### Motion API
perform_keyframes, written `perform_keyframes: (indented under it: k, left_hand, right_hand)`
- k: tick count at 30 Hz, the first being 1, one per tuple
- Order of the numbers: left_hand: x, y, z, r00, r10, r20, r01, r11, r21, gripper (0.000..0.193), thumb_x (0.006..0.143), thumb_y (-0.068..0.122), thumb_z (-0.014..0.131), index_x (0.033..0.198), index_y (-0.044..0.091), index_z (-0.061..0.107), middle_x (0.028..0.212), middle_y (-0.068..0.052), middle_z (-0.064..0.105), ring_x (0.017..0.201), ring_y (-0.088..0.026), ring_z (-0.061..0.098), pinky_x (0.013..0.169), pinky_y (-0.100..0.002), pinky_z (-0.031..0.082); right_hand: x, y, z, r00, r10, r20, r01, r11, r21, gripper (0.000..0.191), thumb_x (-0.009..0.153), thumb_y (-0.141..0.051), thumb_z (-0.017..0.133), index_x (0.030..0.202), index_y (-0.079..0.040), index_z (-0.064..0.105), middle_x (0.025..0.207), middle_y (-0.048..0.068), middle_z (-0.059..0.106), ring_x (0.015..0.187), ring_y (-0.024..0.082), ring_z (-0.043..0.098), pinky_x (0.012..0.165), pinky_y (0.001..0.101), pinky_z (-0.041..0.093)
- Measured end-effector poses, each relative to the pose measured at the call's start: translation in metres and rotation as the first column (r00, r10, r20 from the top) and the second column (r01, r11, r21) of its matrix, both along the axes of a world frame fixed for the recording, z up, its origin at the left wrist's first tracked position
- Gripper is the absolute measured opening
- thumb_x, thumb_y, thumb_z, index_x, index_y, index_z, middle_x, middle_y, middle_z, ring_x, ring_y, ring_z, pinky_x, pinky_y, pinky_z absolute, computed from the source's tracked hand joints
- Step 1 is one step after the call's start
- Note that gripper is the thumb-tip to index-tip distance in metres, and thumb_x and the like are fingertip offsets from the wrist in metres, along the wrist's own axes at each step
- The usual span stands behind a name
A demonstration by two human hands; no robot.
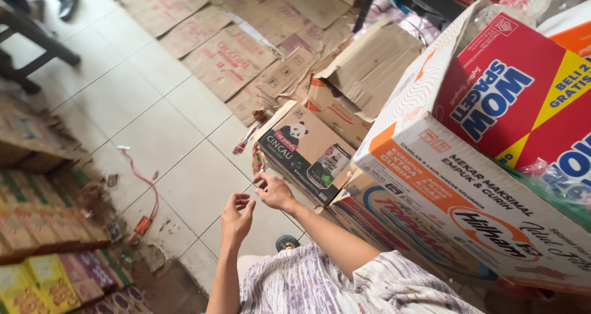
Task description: The person opens a cardboard box, lifts it, and carries it across the room to place it on a stack. They then return to open another box and move it to the same stack. Finally, they open a third box and remove a yellow snack packet.
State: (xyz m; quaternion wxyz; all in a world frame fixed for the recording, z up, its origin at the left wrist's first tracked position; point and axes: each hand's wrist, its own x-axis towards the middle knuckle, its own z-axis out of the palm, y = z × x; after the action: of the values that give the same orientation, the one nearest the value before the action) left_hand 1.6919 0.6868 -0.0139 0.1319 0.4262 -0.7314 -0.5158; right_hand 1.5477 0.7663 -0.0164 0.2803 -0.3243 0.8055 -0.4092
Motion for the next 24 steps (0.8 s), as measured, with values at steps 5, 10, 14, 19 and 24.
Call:
perform_keyframes:
  k: [5,10,14,19,24]
  left_hand:
    - [-0.045,-0.045,-0.008,0.987,-0.159,-0.021,0.159,0.987,-0.007,0.03,0.087,0.022,0.075,0.111,0.004,0.069,0.102,-0.013,0.077,0.102,-0.024,0.075,0.087,-0.037,0.057]
    - [-0.087,-0.127,-0.006,0.962,-0.274,-0.015,0.273,0.96,-0.055,0.031,0.089,0.023,0.074,0.113,0.004,0.069,0.103,-0.014,0.077,0.105,-0.024,0.074,0.089,-0.038,0.056]
    - [-0.115,-0.202,-0.002,0.938,-0.345,0.019,0.346,0.935,-0.079,0.031,0.089,0.023,0.074,0.113,0.003,0.069,0.103,-0.015,0.077,0.105,-0.025,0.073,0.089,-0.038,0.056]
    - [-0.149,-0.295,0.002,0.858,-0.507,0.08,0.513,0.853,-0.095,0.031,0.088,0.023,0.074,0.112,0.004,0.069,0.105,-0.013,0.077,0.102,-0.026,0.075,0.085,-0.038,0.057]
    - [-0.177,-0.363,-0.006,0.776,-0.618,0.13,0.628,0.776,-0.058,0.031,0.089,0.022,0.074,0.113,0.004,0.068,0.104,-0.013,0.077,0.102,-0.026,0.075,0.085,-0.039,0.058]
  right_hand:
    - [-0.038,-0.017,-0.006,0.985,-0.164,0.045,0.168,0.979,-0.115,0.024,0.084,-0.016,0.072,0.107,-0.012,0.071,0.093,0.004,0.076,0.084,0.017,0.075,0.077,0.034,0.059]
    - [-0.069,-0.065,-0.011,0.935,-0.339,0.104,0.351,0.925,-0.146,0.023,0.086,-0.013,0.073,0.108,-0.01,0.07,0.087,0.006,0.075,0.079,0.015,0.074,0.073,0.0314,0.06]
    - [-0.091,-0.121,-0.018,0.883,-0.458,0.104,0.47,0.853,-0.226,0.021,0.086,-0.011,0.073,0.107,-0.009,0.071,0.086,0.006,0.076,0.077,0.015,0.074,0.071,0.0299,0.06]
    - [-0.111,-0.204,-0.016,0.777,-0.619,0.113,0.618,0.718,-0.32,0.017,0.088,-0.008,0.071,0.105,-0.005,0.069,0.083,0.005,0.074,0.072,0.013,0.074,0.067,0.0285,0.059]
    - [-0.118,-0.267,-0.023,0.687,-0.666,0.288,0.725,0.602,-0.335,0.018,0.091,-0.004,0.065,0.108,-0.002,0.066,0.077,0.004,0.071,0.065,0.012,0.07,0.06,0.0278,0.057]
